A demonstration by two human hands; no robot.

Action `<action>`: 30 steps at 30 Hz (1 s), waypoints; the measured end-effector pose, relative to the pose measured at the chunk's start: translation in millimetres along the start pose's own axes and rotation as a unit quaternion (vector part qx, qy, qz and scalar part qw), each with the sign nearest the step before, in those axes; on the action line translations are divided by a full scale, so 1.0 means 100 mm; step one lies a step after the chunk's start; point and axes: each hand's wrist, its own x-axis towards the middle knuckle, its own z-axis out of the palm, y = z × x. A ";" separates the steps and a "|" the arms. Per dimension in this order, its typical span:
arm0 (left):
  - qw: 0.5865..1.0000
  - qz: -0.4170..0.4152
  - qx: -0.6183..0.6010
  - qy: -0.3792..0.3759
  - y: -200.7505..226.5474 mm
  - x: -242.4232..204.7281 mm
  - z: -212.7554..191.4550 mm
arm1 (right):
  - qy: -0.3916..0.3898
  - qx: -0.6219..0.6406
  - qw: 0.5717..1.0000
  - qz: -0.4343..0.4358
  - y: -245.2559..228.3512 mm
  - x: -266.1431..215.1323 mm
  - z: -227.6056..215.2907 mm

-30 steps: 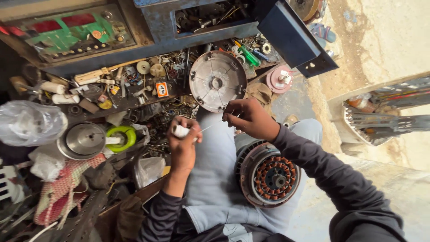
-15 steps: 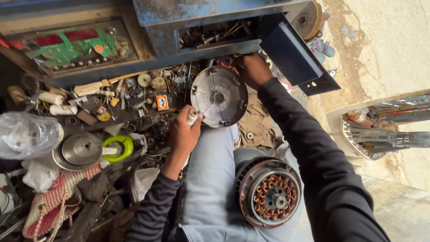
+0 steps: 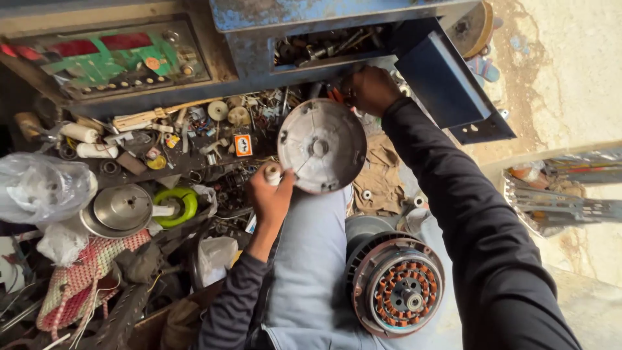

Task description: The person sits on the floor with a ceiling fan motor on their lap, fits the rotor into the wound stator, taps the bearing with a mallet, cuts a wire with scissors, and presses the reddish-brown cover onto the motor housing, hammering it into place and holding the assembled motor.

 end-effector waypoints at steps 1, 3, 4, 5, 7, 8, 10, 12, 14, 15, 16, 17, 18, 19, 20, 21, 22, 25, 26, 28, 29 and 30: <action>1.000 -0.022 -0.009 0.002 -0.04 -0.02 -0.06 | 0.003 -0.010 1.000 0.004 -0.03 0.00 0.00; 0.999 -0.036 -0.022 0.024 -0.12 -0.02 -0.24 | 0.004 -0.004 1.000 0.013 -0.18 -0.01 -0.14; 0.997 -0.052 -0.037 0.044 -0.16 -0.03 -0.33 | 0.002 0.001 1.000 0.025 -0.26 -0.03 -0.19; 0.997 -0.054 -0.034 0.043 -0.17 -0.03 -0.42 | 0.001 0.005 1.000 0.025 -0.30 -0.04 -0.17; 0.988 -0.097 -0.091 0.076 -0.17 0.00 -0.59 | 0.001 -0.011 0.999 0.038 -0.39 -0.06 -0.13; 0.988 -0.096 -0.089 0.077 -0.19 0.03 -0.62 | 0.002 -0.009 0.999 0.037 -0.39 -0.07 -0.05; 0.993 -0.057 -0.050 0.092 -0.21 0.10 -0.67 | 0.007 -0.010 0.996 0.089 -0.38 -0.07 0.09; 0.994 -0.043 -0.016 0.096 -0.19 0.20 -0.62 | 0.024 0.005 0.992 0.120 -0.34 -0.03 0.18; 0.994 -0.037 0.019 0.098 -0.26 0.20 -0.54 | 0.034 0.022 0.988 0.152 -0.35 -0.08 0.28; 0.993 -0.058 -0.017 0.099 -0.34 0.20 -0.48 | 0.068 0.025 0.987 0.146 -0.36 -0.09 0.30; 0.991 -0.079 -0.054 0.099 -0.42 0.20 -0.42 | 0.103 0.027 0.984 0.140 -0.38 -0.10 0.32; 0.990 -0.077 -0.054 0.102 -0.43 0.21 -0.37 | 0.104 0.027 0.985 0.137 -0.40 -0.08 0.27; 0.989 -0.076 -0.052 0.114 -0.44 0.21 -0.33 | 0.110 0.029 0.984 0.139 -0.42 -0.06 0.23; 0.988 -0.079 -0.048 0.125 -0.45 0.17 -0.29 | 0.111 0.033 0.983 0.142 -0.46 -0.08 0.21; 0.987 -0.082 -0.046 0.128 -0.45 0.12 -0.28 | 0.107 0.035 0.984 0.139 -0.45 -0.11 0.27; 0.980 -0.136 -0.081 0.119 -0.45 0.13 -0.28 | 0.100 0.040 0.982 0.154 -0.43 -0.10 0.32; 0.969 -0.188 -0.115 0.108 -0.45 0.14 -0.27 | 0.093 0.045 0.980 0.168 -0.41 -0.10 0.37; 0.994 -0.048 0.020 0.101 -0.51 0.05 -0.31 | 0.131 0.052 0.978 0.156 -0.39 -0.07 0.26; 0.993 -0.049 0.020 0.103 -0.44 0.04 -0.34 | 0.131 0.052 0.978 0.154 -0.32 -0.08 0.26; 0.991 -0.096 -0.042 0.082 -0.30 0.03 -0.42 | 0.113 0.053 0.983 0.138 -0.20 -0.09 0.27; 0.991 -0.099 -0.042 0.084 -0.33 -0.01 -0.44 | 0.110 0.053 0.983 0.137 -0.20 -0.13 0.20; 0.991 -0.100 -0.050 0.077 -0.37 -0.04 -0.47 | 0.075 0.047 0.987 0.134 -0.19 -0.17 0.13</action>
